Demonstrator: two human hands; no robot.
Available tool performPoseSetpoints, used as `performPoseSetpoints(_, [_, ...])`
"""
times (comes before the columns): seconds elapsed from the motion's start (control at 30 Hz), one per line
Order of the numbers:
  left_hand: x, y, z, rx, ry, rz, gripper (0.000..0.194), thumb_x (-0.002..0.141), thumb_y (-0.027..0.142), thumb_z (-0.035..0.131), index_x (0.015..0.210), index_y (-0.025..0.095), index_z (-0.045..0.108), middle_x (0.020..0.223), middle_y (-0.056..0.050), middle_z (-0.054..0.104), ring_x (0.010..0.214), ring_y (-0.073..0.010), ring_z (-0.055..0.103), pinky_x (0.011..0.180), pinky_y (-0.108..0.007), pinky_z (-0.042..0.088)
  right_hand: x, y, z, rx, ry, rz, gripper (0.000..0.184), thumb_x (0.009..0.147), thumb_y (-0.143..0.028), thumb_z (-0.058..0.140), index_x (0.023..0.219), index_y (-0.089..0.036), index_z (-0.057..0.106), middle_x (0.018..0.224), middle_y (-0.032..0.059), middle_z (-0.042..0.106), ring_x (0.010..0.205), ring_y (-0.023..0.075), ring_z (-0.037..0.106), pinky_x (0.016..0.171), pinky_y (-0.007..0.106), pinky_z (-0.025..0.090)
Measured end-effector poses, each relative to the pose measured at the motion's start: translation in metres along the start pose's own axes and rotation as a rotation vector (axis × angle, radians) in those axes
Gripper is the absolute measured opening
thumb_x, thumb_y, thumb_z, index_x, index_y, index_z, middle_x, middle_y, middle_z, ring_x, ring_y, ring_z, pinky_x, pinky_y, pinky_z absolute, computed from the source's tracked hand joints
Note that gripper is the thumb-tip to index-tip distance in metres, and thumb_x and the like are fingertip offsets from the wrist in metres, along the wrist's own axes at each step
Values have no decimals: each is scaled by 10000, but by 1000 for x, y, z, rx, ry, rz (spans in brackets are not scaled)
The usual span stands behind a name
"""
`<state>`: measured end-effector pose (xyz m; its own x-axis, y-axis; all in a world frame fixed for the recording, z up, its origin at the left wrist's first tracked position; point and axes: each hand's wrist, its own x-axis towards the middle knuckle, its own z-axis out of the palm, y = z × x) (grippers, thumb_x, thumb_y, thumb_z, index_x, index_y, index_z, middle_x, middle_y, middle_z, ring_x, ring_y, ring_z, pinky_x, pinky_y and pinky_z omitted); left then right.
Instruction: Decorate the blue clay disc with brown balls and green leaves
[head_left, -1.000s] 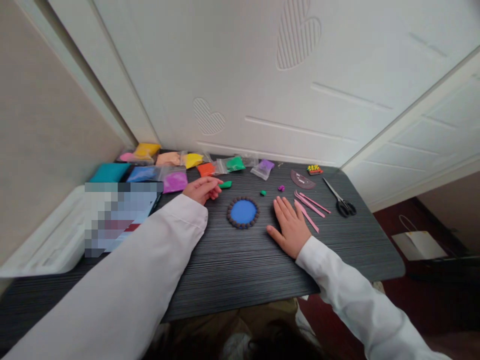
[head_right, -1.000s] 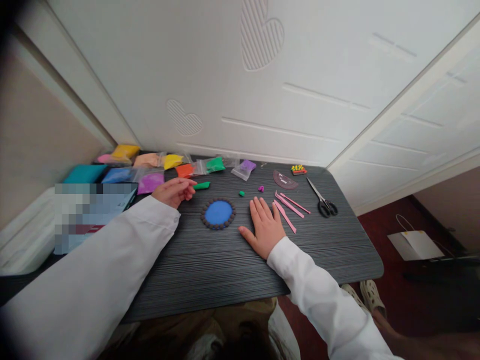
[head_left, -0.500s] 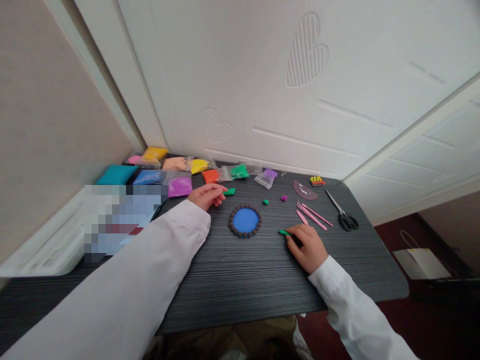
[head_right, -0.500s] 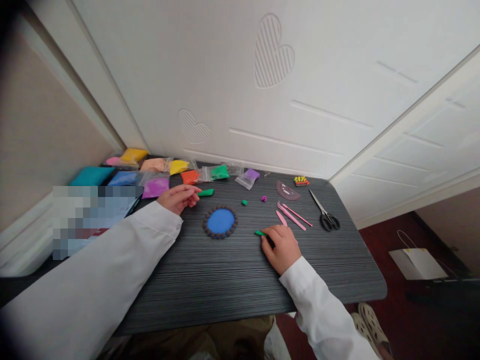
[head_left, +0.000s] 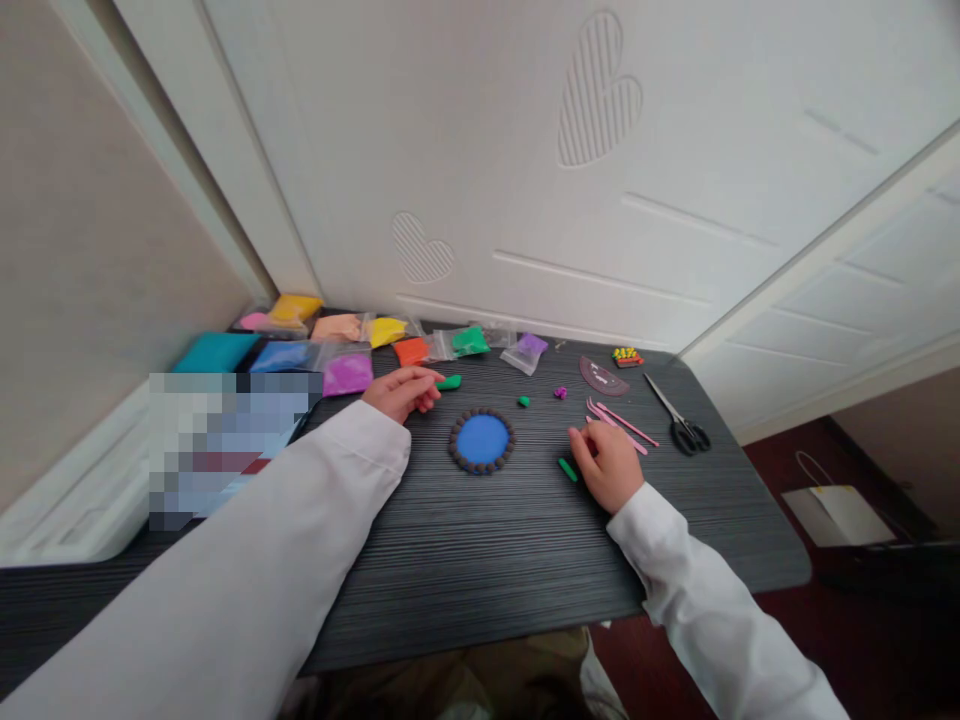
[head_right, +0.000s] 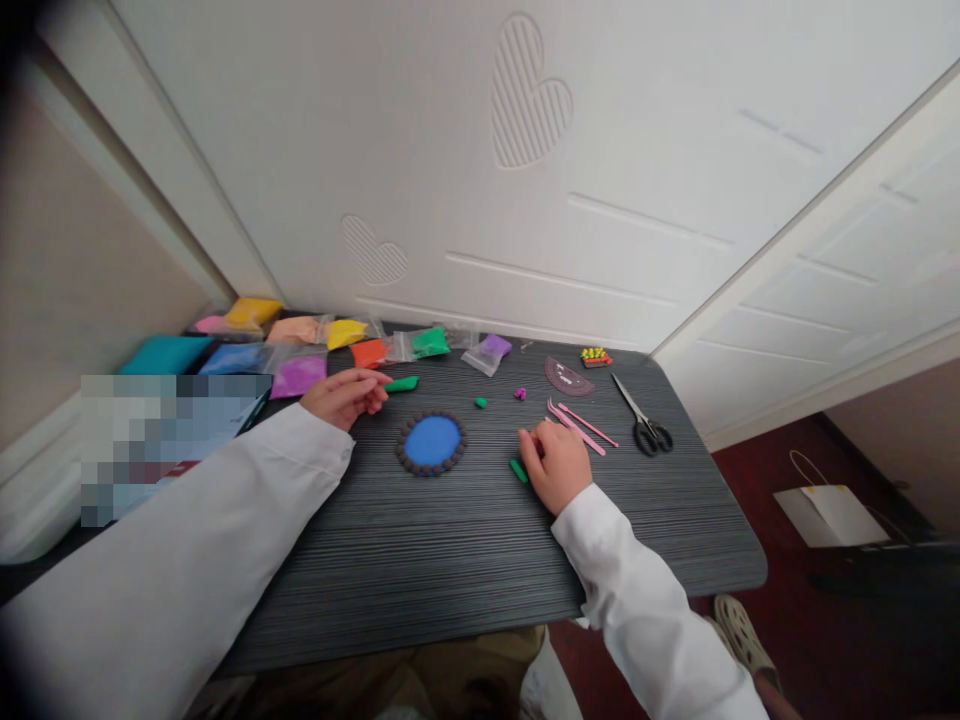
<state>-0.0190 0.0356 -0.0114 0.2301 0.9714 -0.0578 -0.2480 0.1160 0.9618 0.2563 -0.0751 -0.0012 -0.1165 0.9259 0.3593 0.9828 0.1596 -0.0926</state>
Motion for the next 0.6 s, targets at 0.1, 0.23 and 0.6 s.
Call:
performPoseSetpoints(0.1, [0,0,0,-4,-4,-4,169,582,247,625,698,125,636,544,-14,596,445,-70,499,440,-189,377,17,0,7,-51,-4,-26,375,848,-370,313,547,-186,442,514,-7,517,529,118,472,626,274,288])
performPoseSetpoints(0.23, [1,0,-1,-3,-11,-10,170,585,243,628,704,122,634,547,-15,595,452,-75,501,441,-194,372,23,-11,10,-101,-37,-97,407,847,-377,317,520,-178,455,474,-14,533,470,99,460,638,276,262])
performPoseSetpoints(0.6, [-1,-1,-1,-8,-15,-11,190,590,244,626,722,108,625,555,-10,595,459,-71,499,456,-196,369,18,-22,8,-190,-76,-144,394,849,-329,314,540,-170,497,505,17,600,474,104,488,623,294,204])
